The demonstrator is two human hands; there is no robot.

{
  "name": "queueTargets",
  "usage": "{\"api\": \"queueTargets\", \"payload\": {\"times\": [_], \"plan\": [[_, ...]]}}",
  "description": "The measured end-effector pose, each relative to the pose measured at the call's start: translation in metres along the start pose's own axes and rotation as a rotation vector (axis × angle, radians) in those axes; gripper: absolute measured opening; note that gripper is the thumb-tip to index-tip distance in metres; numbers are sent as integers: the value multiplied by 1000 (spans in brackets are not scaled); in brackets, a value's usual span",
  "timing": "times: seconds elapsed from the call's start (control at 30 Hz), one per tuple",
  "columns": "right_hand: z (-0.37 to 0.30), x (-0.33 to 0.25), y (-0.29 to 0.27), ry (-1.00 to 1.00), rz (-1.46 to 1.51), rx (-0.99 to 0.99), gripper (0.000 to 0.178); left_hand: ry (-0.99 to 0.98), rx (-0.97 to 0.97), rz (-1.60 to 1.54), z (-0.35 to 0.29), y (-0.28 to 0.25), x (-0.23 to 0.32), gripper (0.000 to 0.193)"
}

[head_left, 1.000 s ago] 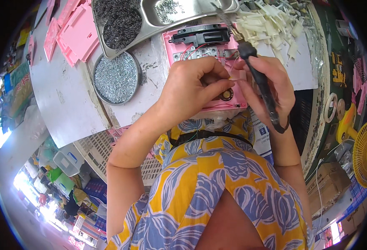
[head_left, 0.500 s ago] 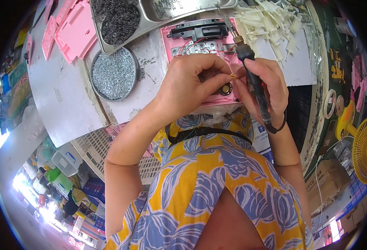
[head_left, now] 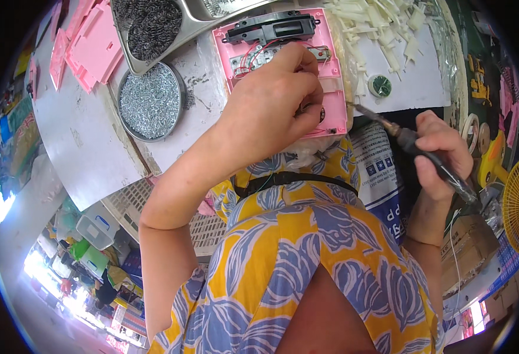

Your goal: Assembling electronic toy components into a pink plastic casing using a soldering iron and an electric screwdriver.

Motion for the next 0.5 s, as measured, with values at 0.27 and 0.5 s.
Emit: {"api": "queueTargets", "payload": {"times": [0.27,0.5], "plan": [[5,8,17,77,-56,-38,23,27,-52,127,6,1,4,12],[10,8,21,71,-86,-55,23,42,-63,108,7,0,4,12]]}}
Point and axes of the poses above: each hand's wrist, its own z-axis towards the middle knuckle, its own y-axis out of the palm, x = y × z, the point moved 9 cm from there along z, towards the middle knuckle, and after that the axes turned 4 degrees about -z, right-handed, at the moved point
